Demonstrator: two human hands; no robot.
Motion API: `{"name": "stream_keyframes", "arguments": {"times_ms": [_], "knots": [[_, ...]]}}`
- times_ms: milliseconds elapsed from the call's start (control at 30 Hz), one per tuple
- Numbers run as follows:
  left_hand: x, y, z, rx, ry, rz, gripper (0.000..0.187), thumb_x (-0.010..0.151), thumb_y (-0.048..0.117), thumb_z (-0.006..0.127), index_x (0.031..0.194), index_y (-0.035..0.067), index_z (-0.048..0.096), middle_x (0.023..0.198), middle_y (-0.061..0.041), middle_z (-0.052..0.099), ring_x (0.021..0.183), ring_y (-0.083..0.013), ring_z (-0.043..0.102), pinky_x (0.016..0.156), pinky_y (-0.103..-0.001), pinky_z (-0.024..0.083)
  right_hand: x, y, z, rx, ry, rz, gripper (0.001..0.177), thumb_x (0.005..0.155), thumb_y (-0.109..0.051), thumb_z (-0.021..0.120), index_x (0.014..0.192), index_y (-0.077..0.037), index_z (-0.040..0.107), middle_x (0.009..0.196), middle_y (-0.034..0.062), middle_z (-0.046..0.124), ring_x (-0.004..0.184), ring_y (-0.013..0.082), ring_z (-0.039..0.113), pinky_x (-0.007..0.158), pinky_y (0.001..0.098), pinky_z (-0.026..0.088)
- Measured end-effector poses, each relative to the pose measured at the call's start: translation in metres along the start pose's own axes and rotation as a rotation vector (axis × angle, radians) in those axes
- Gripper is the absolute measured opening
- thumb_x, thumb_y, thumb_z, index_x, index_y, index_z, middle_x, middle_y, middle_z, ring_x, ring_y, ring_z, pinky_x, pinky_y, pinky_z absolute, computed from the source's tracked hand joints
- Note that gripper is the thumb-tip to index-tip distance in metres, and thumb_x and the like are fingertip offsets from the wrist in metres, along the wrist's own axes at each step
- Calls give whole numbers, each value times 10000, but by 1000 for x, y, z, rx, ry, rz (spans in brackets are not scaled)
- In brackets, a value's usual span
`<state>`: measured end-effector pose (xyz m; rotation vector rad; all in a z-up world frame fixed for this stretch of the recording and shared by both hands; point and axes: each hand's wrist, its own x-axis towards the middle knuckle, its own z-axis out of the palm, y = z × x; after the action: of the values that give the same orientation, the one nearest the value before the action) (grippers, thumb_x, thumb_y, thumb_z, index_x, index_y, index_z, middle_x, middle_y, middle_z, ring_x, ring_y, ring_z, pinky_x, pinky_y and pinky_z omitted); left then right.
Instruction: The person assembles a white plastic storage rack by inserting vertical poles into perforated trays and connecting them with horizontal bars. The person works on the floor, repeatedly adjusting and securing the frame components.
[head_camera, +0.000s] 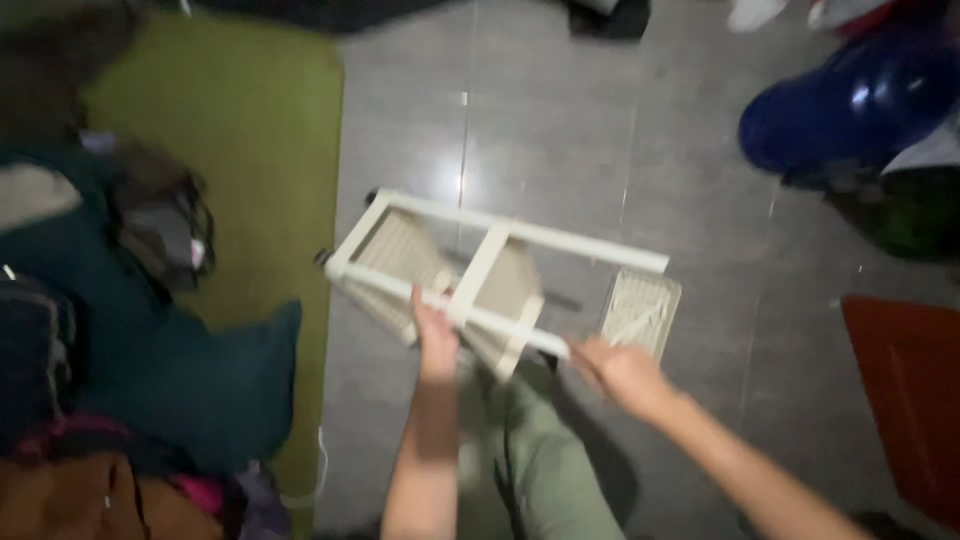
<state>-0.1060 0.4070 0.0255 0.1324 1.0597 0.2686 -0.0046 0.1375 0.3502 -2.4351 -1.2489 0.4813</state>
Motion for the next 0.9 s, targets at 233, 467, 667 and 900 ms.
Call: {"name": "stream_keyframes", "arguments": {"times_ms": [233, 467, 667, 900], "knots": [[-87, 31, 62, -92, 143, 303, 422, 1022, 485, 565, 810, 148, 427, 678, -11, 424, 604, -188, 438, 651, -389, 532, -18, -45, -20, -33, 163, 160, 183, 929, -256, 640, 976, -80, 639, 789, 105, 619, 700, 316, 642, 599, 439, 511], [-181, 53, 142, -46, 191, 433, 424, 1018, 475, 555, 797, 143, 409, 641, -12, 386, 642, -205, 487, 688, -380, 508, -31, -65, -47, 8, 247, 209, 220, 949, -309, 641, 938, -89, 631, 787, 121, 609, 728, 338, 637, 608, 468, 501], [-233, 57, 193, 116, 86, 628, 413, 1034, 486, 521, 822, 148, 416, 658, 2, 390, 635, -163, 441, 757, -356, 556, -60, -52, -40, 335, 51, 436, 322, 1007, -412, 527, 959, -122, 659, 728, 76, 671, 653, 336, 637, 554, 462, 477], [-288, 79, 225, 116, -21, 499, 390, 1029, 446, 552, 798, 159, 425, 597, 4, 336, 536, -147, 375, 661, -349, 491, -70, -52, -46, 1413, -595, 819, 419, 1081, -497, 483, 939, -121, 601, 609, -75, 432, 452, 33, 331, 396, 224, 257]]}}
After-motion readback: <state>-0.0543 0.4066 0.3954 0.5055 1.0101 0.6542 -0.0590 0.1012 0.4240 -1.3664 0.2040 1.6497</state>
